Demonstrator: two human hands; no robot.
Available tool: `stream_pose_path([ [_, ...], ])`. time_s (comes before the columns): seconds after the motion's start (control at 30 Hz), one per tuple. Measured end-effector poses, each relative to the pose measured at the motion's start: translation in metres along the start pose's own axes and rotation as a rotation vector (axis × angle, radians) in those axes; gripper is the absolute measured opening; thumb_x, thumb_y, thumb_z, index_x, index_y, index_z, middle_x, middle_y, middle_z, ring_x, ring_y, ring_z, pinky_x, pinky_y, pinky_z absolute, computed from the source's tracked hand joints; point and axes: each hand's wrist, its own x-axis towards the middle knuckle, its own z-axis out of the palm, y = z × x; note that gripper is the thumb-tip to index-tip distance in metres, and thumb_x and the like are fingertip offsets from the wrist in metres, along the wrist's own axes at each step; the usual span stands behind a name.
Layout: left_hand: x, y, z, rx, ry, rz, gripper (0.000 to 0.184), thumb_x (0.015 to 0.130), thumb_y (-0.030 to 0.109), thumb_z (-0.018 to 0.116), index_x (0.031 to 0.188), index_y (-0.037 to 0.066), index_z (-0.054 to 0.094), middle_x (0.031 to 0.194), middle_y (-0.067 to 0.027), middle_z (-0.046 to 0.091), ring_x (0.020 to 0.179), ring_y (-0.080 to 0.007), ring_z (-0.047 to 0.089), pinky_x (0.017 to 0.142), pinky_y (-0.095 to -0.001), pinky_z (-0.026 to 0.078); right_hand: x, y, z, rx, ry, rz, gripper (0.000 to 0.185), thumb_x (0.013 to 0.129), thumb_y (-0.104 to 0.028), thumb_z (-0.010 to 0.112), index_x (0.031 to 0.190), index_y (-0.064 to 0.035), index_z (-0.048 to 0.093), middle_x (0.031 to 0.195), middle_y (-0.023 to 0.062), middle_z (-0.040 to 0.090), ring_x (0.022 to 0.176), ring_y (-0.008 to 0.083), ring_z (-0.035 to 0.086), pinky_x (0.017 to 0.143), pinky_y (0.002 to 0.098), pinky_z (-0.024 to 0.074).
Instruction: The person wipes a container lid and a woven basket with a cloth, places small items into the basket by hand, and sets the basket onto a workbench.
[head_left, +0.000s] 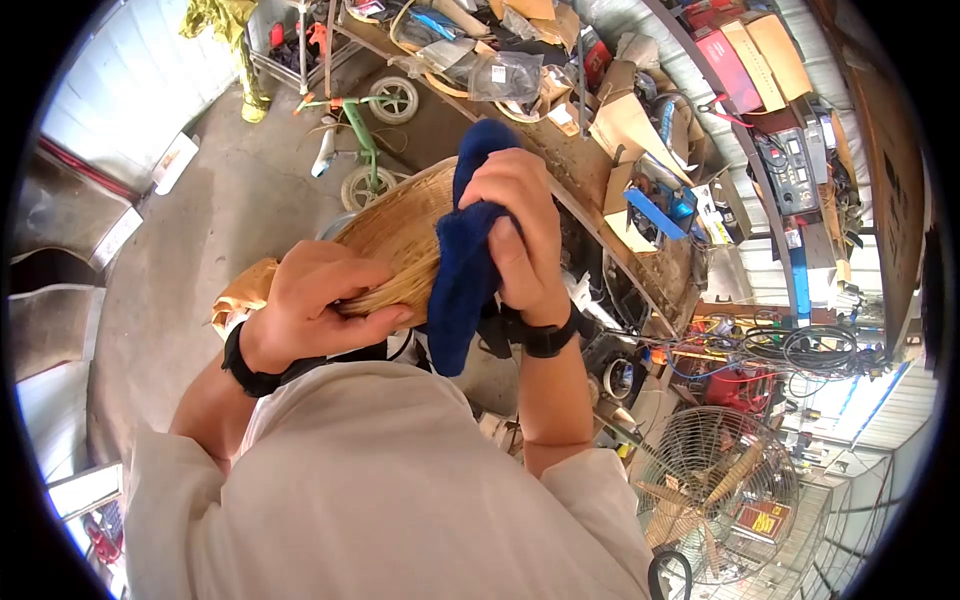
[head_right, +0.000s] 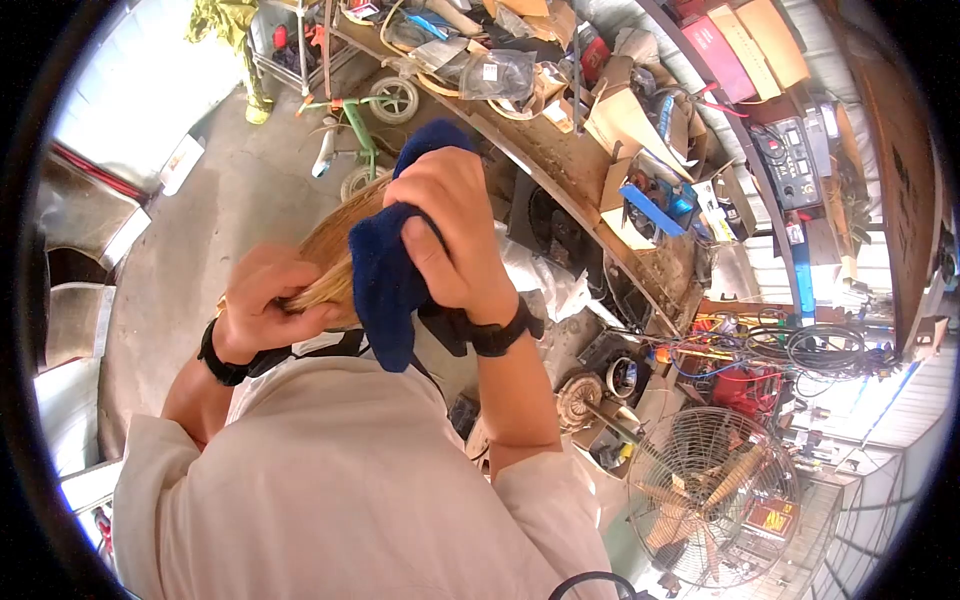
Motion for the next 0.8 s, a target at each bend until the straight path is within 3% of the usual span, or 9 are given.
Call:
stream_pose_path([
  [0.13, -0.005, -0.007, -0.003, 0.045, -0.051, 0.041, 0.029, 0.069, 0.015, 0.083, 0.086, 0.003, 0.064, 0.056, -0.0076, 0.052, 0.047, -0.0249, 0.051, 0.043, -0.0355, 0.036, -0.015, 0.017, 0.002, 0.208, 0.035, 0.271, 0.020, 0.088, -0.015, 0.051, 0.081, 0.0023, 0.056, 0.077, 0.0130, 0.053, 0.074, 0.0313, 0.049, 0.070, 0.0368, 0.0393],
  [0.23, 0.004, -0.014, -0.009, 0.138, -0.243, -0.133, 0.027, 0.072, 0.019, 0.080, 0.087, 0.003, 0.064, 0.058, -0.0077, 0.053, 0.050, -0.0277, 0.052, 0.047, -0.0375, 0.039, -0.031, 0.026, 0.017, 0.270, 0.104, 0.566, 0.021, 0.088, -0.008, 0.053, 0.071, 0.0043, 0.049, 0.064, 0.0135, 0.047, 0.058, 0.0300, 0.044, 0.057, 0.0339, 0.0357],
  [0.33, 0.016, -0.028, 0.005, 0.290, 0.061, -0.068, 0.020, 0.076, 0.015, 0.074, 0.089, 0.004, 0.063, 0.061, -0.0091, 0.054, 0.054, -0.0305, 0.053, 0.050, -0.0392, 0.040, -0.035, 0.019, 0.034, -0.055, 0.250, 0.588, 0.021, 0.087, -0.007, 0.054, 0.069, 0.0035, 0.049, 0.063, 0.0144, 0.048, 0.057, 0.0325, 0.044, 0.056, 0.0366, 0.0355],
  [0.43, 0.018, -0.018, 0.013, 0.298, 0.006, -0.065, 0.009, 0.080, 0.008, 0.068, 0.078, 0.003, 0.061, 0.058, -0.0100, 0.052, 0.050, -0.0308, 0.051, 0.048, -0.0391, 0.038, -0.017, -0.012, 0.042, -0.335, 0.223, 0.290, 0.018, 0.084, -0.005, 0.055, 0.067, -0.0015, 0.053, 0.064, 0.0127, 0.052, 0.059, 0.0322, 0.047, 0.059, 0.0419, 0.0368],
  [0.53, 0.014, -0.006, 0.013, 0.261, 0.223, -0.095, 0.024, 0.082, 0.004, 0.063, 0.061, 0.003, 0.054, 0.053, -0.0109, 0.049, 0.044, -0.0294, 0.045, 0.046, -0.0389, 0.033, -0.011, -0.017, 0.039, -0.256, 0.249, 0.070, 0.013, 0.084, -0.006, 0.055, 0.072, -0.0008, 0.057, 0.068, 0.0123, 0.054, 0.064, 0.0323, 0.049, 0.063, 0.0409, 0.0393],
  [0.57, 0.011, -0.009, 0.015, 0.231, 0.340, -0.126, 0.038, 0.087, 0.003, 0.060, 0.052, 0.002, 0.045, 0.048, -0.0097, 0.044, 0.040, -0.0269, 0.040, 0.044, -0.0374, 0.028, -0.012, -0.017, 0.037, -0.214, 0.251, -0.013, 0.012, 0.084, -0.006, 0.055, 0.074, -0.0004, 0.058, 0.070, 0.0125, 0.054, 0.065, 0.0326, 0.050, 0.065, 0.0406, 0.0400],
  [0.67, 0.008, -0.011, 0.017, 0.142, 0.509, -0.254, 0.038, 0.091, 0.002, 0.056, 0.055, 0.000, 0.045, 0.048, -0.0088, 0.041, 0.039, -0.0249, 0.036, 0.044, -0.0359, 0.025, -0.030, 0.002, 0.044, -0.057, 0.453, 0.104, 0.010, 0.084, -0.007, 0.054, 0.082, 0.0009, 0.060, 0.078, 0.0150, 0.056, 0.073, 0.0341, 0.051, 0.069, 0.0399, 0.0411],
  [0.7, 0.006, -0.015, 0.018, 0.152, 0.522, -0.310, 0.040, 0.094, 0.004, 0.055, 0.056, -0.001, 0.044, 0.048, -0.0075, 0.036, 0.040, -0.0195, 0.031, 0.044, -0.0341, 0.022, -0.036, 0.004, 0.049, 0.044, 0.502, 0.330, 0.011, 0.085, -0.008, 0.054, 0.087, 0.0013, 0.058, 0.084, 0.0155, 0.056, 0.080, 0.0347, 0.051, 0.073, 0.0412, 0.0404],
  [0.8, -0.009, -0.034, 0.029, 0.071, 0.586, -0.655, 0.044, 0.095, 0.009, 0.057, 0.055, -0.001, 0.041, 0.048, -0.0040, 0.032, 0.044, -0.0124, 0.026, 0.044, -0.0330, 0.021, -0.032, -0.003, 0.064, -0.271, 0.391, 0.256, 0.012, 0.086, -0.010, 0.054, 0.092, 0.0010, 0.057, 0.086, 0.0148, 0.055, 0.084, 0.0346, 0.051, 0.079, 0.0420, 0.0393],
])
